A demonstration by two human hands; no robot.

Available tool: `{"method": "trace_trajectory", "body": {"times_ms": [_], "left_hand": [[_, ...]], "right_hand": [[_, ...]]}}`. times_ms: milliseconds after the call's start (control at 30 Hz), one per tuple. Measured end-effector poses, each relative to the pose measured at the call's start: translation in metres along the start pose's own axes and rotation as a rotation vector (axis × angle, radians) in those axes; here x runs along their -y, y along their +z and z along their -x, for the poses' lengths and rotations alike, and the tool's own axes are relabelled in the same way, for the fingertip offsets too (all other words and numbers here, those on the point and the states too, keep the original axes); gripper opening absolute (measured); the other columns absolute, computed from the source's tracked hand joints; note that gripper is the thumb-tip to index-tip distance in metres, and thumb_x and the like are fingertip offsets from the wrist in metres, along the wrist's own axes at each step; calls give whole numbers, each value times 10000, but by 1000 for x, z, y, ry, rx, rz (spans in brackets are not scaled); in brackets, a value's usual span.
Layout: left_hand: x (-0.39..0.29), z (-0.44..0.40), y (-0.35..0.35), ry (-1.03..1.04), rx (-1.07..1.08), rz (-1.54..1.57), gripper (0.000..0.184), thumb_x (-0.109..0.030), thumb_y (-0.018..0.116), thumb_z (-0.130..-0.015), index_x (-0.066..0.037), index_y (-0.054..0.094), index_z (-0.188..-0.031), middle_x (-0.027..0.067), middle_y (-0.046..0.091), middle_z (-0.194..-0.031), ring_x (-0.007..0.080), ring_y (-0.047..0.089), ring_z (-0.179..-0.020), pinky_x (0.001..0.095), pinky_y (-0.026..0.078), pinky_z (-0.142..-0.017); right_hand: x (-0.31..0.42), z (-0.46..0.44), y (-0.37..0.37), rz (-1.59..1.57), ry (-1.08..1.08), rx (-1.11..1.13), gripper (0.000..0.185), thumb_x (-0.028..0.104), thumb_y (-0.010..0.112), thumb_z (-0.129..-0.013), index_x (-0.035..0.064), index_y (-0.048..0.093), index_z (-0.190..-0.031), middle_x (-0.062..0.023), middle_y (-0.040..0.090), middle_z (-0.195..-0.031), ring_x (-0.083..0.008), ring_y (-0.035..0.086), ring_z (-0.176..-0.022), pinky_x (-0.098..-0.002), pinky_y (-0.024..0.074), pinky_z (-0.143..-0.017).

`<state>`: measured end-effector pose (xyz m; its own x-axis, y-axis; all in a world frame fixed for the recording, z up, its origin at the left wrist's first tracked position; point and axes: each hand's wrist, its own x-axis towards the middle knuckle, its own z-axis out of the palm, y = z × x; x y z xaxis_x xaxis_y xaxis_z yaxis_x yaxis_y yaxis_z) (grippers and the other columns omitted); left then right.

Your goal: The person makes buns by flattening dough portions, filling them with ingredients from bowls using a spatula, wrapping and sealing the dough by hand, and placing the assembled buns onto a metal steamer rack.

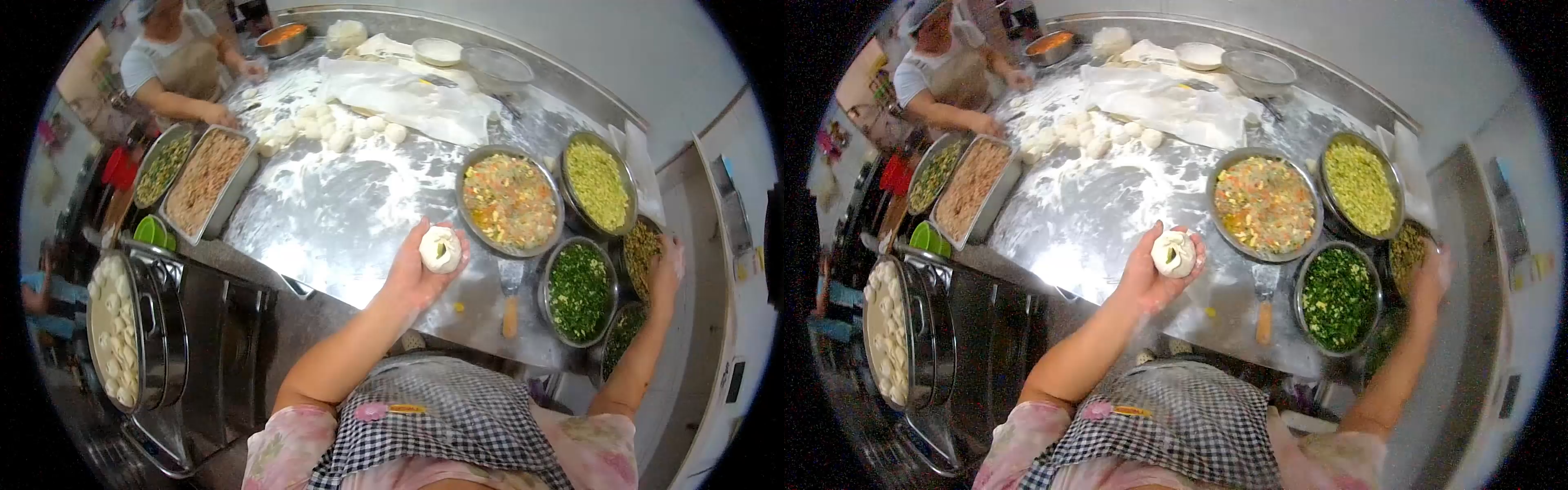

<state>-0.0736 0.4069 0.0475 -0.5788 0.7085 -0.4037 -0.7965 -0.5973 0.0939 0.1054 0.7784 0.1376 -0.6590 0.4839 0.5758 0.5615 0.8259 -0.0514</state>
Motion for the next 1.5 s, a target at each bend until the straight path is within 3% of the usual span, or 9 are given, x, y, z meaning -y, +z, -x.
{"method": "trace_trajectory", "body": {"times_ms": [67,200,300,500,733,1100,1300,1400,1500], "left_hand": [[9,-17,6,-12,50,-37,319,-370,410,-932,-74,468,-1037,143,570,-965,282,569,-893,387,502,-759],[23,-35,13,-9,87,-132,307,-369,407,-935,-81,494,-995,117,584,-939,260,573,-911,388,495,-774],[27,-46,10,66,54,-173,303,-374,409,-934,-96,511,-993,88,590,-940,225,578,-920,373,483,-806],[-9,-12,-19,585,-33,-367,304,-362,454,-911,-110,527,-1064,75,540,-1002,182,528,-984,350,455,-840],[-97,64,-69,832,-310,-24,252,-311,474,-922,-76,540,-986,20,561,-859,129,557,-787,256,459,-701],[-278,306,-192,1040,-184,182,287,-341,421,-942,-78,532,-970,53,574,-891,168,573,-823,319,484,-759],[-366,458,-222,1251,-232,166,410,-399,320,-961,-52,470,-1120,98,555,-1059,193,551,-937,339,457,-833],[-400,520,-219,1256,-117,108,555,-480,241,-949,-45,359,-1274,134,494,-1183,233,497,-1063,379,399,-915],[-412,553,-246,1481,-198,93,644,-521,196,-935,-33,255,-1352,174,425,-1267,280,424,-1166,398,337,-976]], "right_hand": [[0,7,1,138,-22,37,314,-20,524,-784,30,555,-1093,-161,531,-1088,-316,519,-1012,-351,403,-895],[121,35,23,-979,66,494,376,130,575,-823,33,526,-1183,-85,547,-1045,-204,528,-949,-318,419,-858],[203,36,20,-940,-218,681,378,104,512,-829,10,494,-1194,-132,563,-1055,-211,537,-979,-296,438,-820],[305,60,78,-1387,-349,814,312,146,479,-848,6,523,-1123,-101,539,-968,-187,517,-872,-288,418,-774],[441,114,62,-1233,-820,562,262,95,535,-828,3,517,-1072,-165,524,-909,-300,528,-814,-372,437,-728],[730,230,-45,-1252,-1295,618,111,98,522,-855,54,526,-957,-194,529,-850,-370,542,-772,-431,436,-660],[878,278,-143,-1373,-1556,463,449,90,645,-741,19,505,-1162,-186,538,-1112,-362,553,-982,-376,453,-843],[952,302,-144,-1436,-1742,1017,476,78,653,-742,34,500,-1191,-184,502,-1210,-312,543,-1058,-359,414,-922],[1019,310,-161,-1221,-1510,1490,444,74,633,-764,46,502,-1188,-157,517,-1202,-245,551,-1042,-361,408,-923]]}}
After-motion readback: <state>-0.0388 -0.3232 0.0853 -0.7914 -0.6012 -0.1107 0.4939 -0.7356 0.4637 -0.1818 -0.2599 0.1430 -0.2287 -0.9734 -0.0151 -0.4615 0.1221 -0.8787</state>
